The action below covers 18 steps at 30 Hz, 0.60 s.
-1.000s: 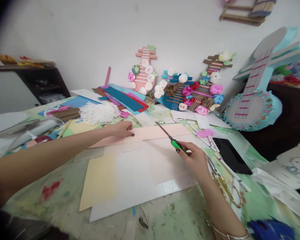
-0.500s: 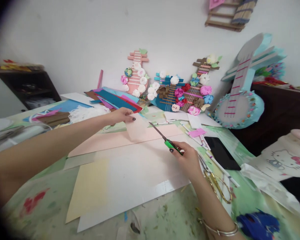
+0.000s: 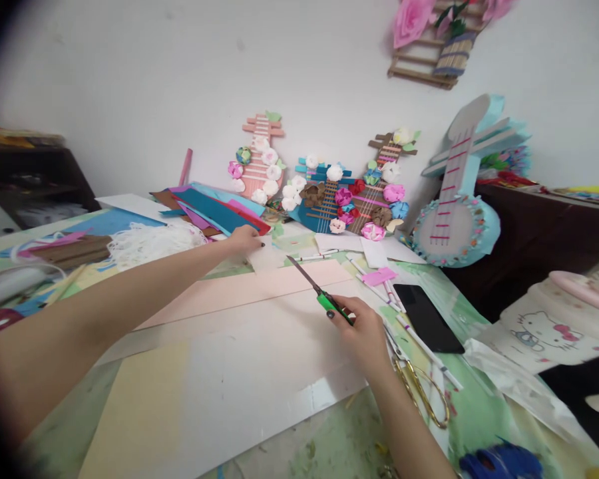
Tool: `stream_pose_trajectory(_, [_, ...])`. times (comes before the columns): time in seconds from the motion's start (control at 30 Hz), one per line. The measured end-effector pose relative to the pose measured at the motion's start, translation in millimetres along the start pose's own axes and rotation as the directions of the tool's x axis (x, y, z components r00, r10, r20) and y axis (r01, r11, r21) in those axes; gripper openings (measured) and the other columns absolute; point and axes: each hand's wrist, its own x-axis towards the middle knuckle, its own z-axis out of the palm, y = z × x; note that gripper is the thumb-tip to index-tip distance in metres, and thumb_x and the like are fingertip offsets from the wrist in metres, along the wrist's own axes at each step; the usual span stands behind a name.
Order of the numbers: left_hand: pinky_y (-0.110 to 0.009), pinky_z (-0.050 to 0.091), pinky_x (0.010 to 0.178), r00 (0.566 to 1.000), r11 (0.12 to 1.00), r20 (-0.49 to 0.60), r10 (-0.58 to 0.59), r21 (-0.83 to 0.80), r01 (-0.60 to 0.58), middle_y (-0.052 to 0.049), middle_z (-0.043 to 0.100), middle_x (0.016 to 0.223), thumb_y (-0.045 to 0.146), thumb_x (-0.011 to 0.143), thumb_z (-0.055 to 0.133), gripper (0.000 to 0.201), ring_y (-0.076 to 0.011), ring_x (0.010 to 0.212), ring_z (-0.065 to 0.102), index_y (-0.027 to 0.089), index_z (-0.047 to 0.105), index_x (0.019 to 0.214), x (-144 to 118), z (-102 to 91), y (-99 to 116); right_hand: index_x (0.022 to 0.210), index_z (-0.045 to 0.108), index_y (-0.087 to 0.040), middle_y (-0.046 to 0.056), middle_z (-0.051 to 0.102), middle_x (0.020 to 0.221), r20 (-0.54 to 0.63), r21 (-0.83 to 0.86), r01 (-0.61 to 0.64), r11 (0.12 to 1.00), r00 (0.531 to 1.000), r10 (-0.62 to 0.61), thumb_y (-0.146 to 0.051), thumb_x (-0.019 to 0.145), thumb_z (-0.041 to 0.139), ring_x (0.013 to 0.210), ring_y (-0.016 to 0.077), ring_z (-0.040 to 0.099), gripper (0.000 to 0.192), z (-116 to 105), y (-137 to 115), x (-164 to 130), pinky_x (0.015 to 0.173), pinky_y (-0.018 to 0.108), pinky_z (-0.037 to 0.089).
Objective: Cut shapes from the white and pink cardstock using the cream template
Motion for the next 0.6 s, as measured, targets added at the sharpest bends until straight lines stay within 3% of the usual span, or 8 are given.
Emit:
stream_pose_trajectory(0.33, [-0.042, 0.054, 0.087, 0.978, 0.977, 0.049, -0.202, 0.082, 0.198, -0.009, 0.058, 0.122, 0.034, 0.093, 0.061, 0.035, -0.0238, 0.107, 0.061, 0.017, 0.057, 0.123, 2.3, -13.5, -2.6, 0.099, 0.076, -0.022, 0.008, 0.075, 0.099, 0.017, -0.001, -0.021, 1.0, 1.0, 0.021, -0.036, 0.075, 0.063, 0.085, 0.0247, 0.066, 0.031, 0.1, -0.6, -1.0, 0.073, 0.038, 0.052])
stream_pose_trajectory(0.6, [-0.042, 0.054, 0.086, 0.954, 0.953, 0.063, -0.292, -0.066, 0.296, -0.009, 0.059, 0.121, 0.034, 0.094, 0.06, 0.035, -0.0234, 0.104, 0.062, 0.015, 0.057, 0.123, -7.2, -5.2, -2.8, 0.1, 0.075, -0.02, 0.008, 0.073, 0.096, 0.041, -0.007, -0.039, 0.999, 0.998, 0.039, -0.036, 0.073, 0.062, 0.082, 0.0232, 0.061, 0.034, 2.2, -0.3, -0.6, 0.073, 0.036, 0.049])
